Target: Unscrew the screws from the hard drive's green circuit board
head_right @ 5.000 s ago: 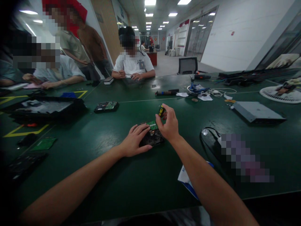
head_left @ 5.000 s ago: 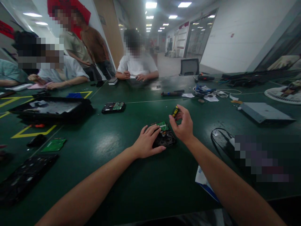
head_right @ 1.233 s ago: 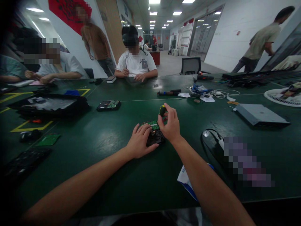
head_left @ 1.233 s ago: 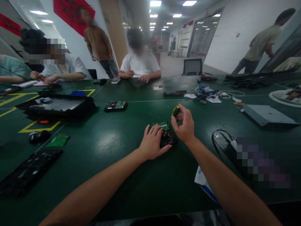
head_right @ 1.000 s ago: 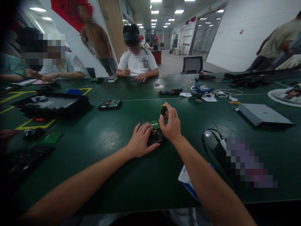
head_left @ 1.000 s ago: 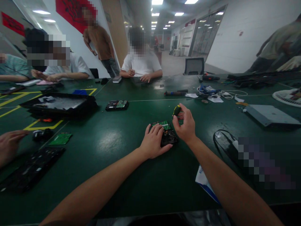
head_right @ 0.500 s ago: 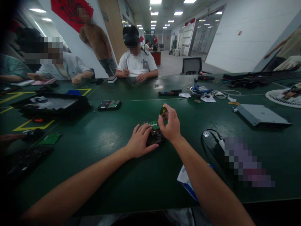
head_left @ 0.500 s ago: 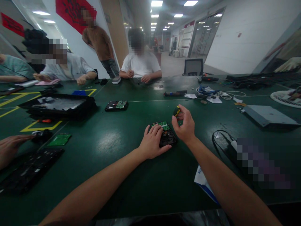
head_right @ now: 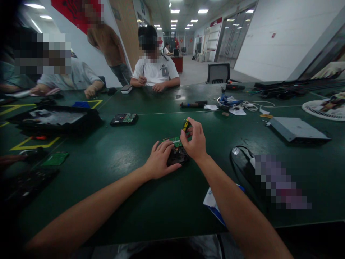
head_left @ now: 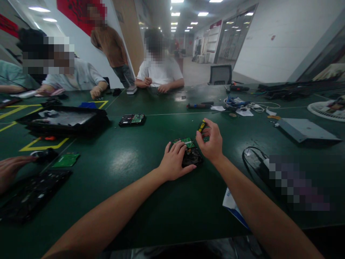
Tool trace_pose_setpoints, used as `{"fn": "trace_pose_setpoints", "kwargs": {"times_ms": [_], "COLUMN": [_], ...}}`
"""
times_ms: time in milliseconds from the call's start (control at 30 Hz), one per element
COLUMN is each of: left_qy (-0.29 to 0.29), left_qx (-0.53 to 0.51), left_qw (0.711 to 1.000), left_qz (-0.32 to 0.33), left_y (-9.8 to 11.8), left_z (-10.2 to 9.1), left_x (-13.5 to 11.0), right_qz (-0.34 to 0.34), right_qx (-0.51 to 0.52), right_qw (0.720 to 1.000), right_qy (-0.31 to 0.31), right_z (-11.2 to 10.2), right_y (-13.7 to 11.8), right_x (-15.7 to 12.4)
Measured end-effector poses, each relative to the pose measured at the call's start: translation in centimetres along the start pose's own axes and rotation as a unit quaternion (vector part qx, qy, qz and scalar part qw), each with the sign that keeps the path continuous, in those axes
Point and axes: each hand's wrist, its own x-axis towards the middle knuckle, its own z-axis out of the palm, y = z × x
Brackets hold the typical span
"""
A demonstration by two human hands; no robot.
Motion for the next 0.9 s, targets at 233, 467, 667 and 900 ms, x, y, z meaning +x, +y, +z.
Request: {"fn": "trace_pose_setpoints", "kwargs": {"times_ms": [233, 467, 667, 900], "left_qy": [0.002, 0.001, -0.002, 0.003], "left_qx": [0.001, 0.012, 0.013, 0.018], "left_qw": [1.0, 1.0, 1.0, 1.0], "left_qz": [0.004, 0.002, 0.006, 0.007], "left_y": [-0.1, 0.0, -0.13, -0.29], "left_z": [0.15, 0.13, 0.35, 0.48], "left_x": [-0.05, -0.1, -0.07, -0.12], "right_qz": [0.024, 0.039, 0.028, 0.036], "right_qx": [0.024, 0.046, 0.029, 0.063], "right_qw": [0.999, 0.998, 0.999, 0.997], "right_qy": [0.004, 0.013, 0.0, 0.001], "right_z": [0.35, 0.3, -0.03, 0.4], "right_y": [0.12, 0.04, 0.01, 0.17], "right_x": [-0.18, -0.3, -0.14, -0.15]}}
